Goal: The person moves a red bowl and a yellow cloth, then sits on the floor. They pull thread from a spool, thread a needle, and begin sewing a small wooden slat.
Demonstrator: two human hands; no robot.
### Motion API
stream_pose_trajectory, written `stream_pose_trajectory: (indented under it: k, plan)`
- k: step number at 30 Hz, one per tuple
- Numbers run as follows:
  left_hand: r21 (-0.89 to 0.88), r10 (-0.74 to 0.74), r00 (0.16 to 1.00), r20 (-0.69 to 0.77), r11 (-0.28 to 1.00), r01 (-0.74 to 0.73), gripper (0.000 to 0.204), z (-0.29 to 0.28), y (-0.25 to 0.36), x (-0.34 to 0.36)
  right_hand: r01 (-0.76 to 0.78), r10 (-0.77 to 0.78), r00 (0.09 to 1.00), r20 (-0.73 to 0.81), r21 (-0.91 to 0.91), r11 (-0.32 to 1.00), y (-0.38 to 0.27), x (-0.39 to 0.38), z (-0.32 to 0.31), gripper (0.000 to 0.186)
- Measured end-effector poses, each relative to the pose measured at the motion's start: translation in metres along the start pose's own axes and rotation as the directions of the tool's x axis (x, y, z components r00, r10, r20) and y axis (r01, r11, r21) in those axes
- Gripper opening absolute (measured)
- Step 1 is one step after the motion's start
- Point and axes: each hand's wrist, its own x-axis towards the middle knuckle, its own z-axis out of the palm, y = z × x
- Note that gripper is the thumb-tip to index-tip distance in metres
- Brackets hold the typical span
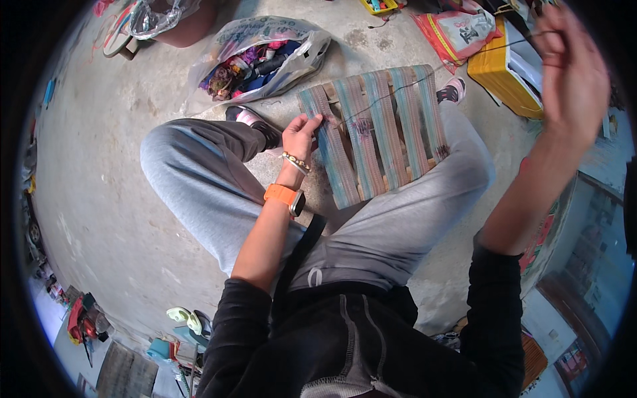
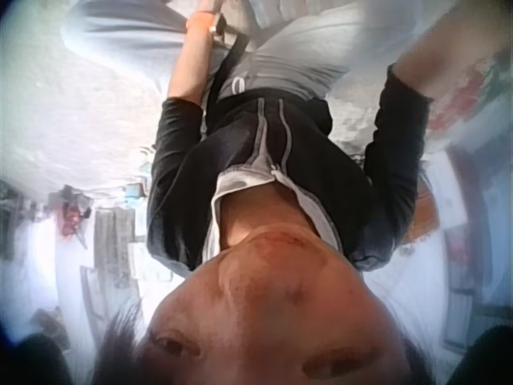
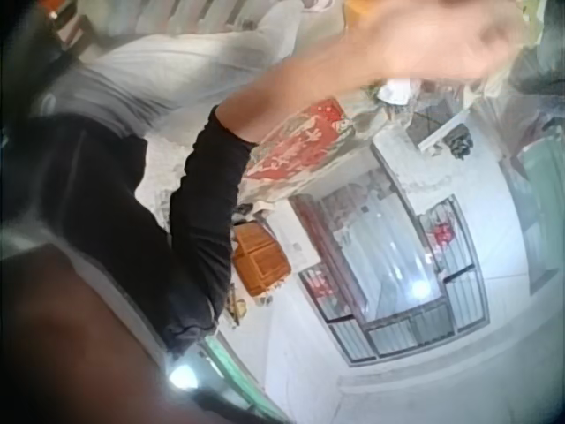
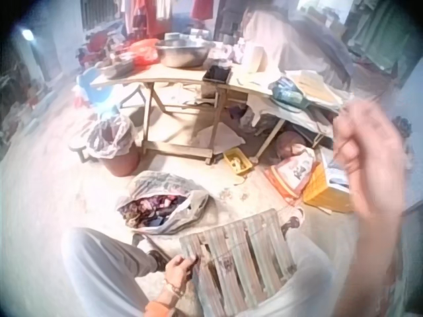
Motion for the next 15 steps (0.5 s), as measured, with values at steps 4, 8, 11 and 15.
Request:
stream_pose_trajectory:
  k: [4,8,11,15]
  plan:
    - [-0.074,0.078,0.997,0.003,0.994,-0.078,0.01,-0.002,0.004,0.009,-0.314,0.311,0.929,0.199,-0.019,0.949,0.051,-0.049,0.013,0.017]
    - [-0.033,-0.006,0.999,0.049,0.999,0.008,0.008,0.002,0.011,0.008,-0.405,0.452,0.849,0.275,-0.212,0.889,0.091,-0.117,0.042,0.011]
    - [0.036,-0.032,0.999,0.042,0.999,0.031,0.009,-0.008,0.01,0.012,-0.271,0.395,0.84,0.372,-0.341,0.9,0.119,-0.158,0.064,0.009]
    - [0.06,-0.023,0.998,0.065,0.998,0.019,0.01,-0.006,0.012,0.01,-0.083,0.284,0.844,0.456,-0.412,0.907,0.145,-0.187,0.08,0.009]
